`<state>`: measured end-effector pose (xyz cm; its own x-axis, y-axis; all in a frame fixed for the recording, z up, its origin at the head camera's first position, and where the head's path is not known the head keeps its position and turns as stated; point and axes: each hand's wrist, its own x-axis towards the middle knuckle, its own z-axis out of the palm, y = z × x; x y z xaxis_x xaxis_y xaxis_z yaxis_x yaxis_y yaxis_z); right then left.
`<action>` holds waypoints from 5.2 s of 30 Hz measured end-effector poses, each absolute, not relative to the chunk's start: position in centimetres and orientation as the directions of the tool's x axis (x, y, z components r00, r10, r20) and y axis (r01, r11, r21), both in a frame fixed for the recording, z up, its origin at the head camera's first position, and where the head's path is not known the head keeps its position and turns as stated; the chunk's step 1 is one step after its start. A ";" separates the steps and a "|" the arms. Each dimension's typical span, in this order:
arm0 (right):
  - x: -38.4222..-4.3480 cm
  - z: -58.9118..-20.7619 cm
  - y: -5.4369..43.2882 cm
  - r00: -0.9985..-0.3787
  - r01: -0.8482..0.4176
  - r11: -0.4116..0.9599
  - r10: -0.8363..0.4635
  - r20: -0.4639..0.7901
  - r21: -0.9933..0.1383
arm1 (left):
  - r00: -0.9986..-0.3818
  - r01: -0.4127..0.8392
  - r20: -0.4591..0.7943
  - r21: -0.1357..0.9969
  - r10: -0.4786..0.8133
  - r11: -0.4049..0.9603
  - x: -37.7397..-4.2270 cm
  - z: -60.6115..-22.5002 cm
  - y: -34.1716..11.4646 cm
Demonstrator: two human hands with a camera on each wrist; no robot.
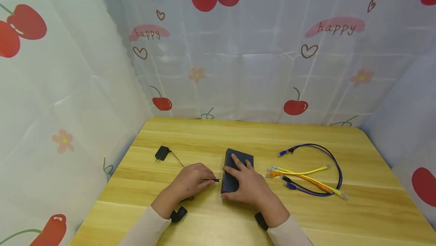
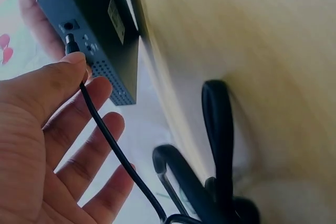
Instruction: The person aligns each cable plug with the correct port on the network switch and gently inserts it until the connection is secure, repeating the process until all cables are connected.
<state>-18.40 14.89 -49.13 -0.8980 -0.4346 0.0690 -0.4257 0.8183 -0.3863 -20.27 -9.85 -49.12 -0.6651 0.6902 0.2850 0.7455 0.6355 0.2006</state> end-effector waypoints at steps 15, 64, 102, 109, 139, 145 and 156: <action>-18.3 -49.5 14.5 -0.901 -0.409 0.836 -0.433 0.019 -0.365 | -0.632 0.774 0.230 0.160 0.740 0.612 -19.9 -48.7 -9.6; -18.2 -49.3 15.1 -0.914 -0.391 0.815 -0.396 0.081 -0.428 | -0.585 0.802 0.482 0.460 0.652 0.380 -20.9 -51.3 -9.7; -18.1 -49.3 14.1 -0.919 -0.379 0.837 -0.392 0.051 -0.396 | -0.650 0.733 0.461 0.591 0.604 0.337 -20.9 -52.2 -9.2; -18.3 -49.4 13.8 -0.918 -0.374 0.858 -0.396 0.011 -0.353 | -0.687 0.706 0.372 0.544 0.625 0.453 -21.0 -52.5 -9.4; -18.2 -49.0 17.8 -0.851 -0.484 0.800 -0.524 -0.021 -0.355 | -0.755 0.632 0.222 0.501 0.617 0.592 -20.5 -52.7 -9.6; -18.2 -49.2 20.4 -0.819 -0.568 0.747 -0.555 0.147 -0.346 | -0.771 0.605 0.230 0.554 0.594 0.572 -20.2 -52.9 -9.6; -17.6 -49.3 25.4 -0.882 -0.471 0.763 -0.423 0.210 -0.442 | -0.793 0.555 0.185 0.613 0.581 0.562 -20.2 -52.9 -9.4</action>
<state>-17.63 25.41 -49.35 -0.8815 -0.4226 0.2105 -0.4714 0.7631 -0.4421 -20.22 -9.39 -52.90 -0.7928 0.5806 0.1854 0.5551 0.5622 0.6130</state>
